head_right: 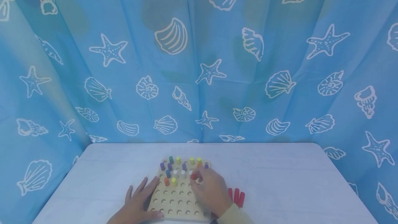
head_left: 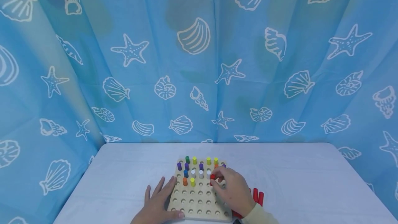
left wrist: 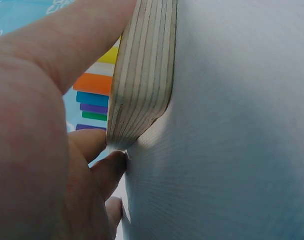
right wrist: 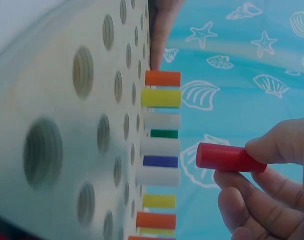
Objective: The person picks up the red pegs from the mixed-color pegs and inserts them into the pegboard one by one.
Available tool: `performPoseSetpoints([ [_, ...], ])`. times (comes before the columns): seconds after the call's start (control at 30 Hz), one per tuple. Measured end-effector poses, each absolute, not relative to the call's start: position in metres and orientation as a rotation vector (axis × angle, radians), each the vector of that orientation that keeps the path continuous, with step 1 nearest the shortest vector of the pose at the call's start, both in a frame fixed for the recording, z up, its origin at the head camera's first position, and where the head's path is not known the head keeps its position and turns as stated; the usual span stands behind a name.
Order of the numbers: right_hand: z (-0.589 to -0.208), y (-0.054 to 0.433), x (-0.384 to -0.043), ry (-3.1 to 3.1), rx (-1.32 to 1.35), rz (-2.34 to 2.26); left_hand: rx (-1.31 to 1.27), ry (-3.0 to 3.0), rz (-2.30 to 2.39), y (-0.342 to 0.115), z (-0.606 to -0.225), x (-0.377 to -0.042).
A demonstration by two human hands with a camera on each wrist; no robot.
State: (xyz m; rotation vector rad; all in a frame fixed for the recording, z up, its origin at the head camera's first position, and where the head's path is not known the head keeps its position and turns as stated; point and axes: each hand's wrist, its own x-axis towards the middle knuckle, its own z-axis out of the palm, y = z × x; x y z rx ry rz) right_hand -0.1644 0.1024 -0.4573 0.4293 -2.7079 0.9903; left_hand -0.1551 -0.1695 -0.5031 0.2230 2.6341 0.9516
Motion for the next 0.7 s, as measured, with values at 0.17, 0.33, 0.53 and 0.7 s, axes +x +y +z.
performPoseSetpoints([
  [0.17, -0.458, 0.095, -0.162, -2.714, 0.453, 1.004, 0.217, 2.636, 0.931, -0.169, -0.502, -0.156],
  [0.33, -0.459, 0.086, -0.163, -2.723, 0.481, 1.023, 0.201, 2.660, 0.880, -0.168, -0.501, -0.157],
  [0.53, -0.463, 0.077, -0.162, -2.769, 0.521, 1.034, 0.193, 2.665, 0.864, -0.166, -0.503, -0.157],
  [0.7, -0.465, 0.071, -0.161, -2.788, 0.536, 1.042, 0.187, 2.669, 0.848, -0.166, -0.505, -0.158],
])
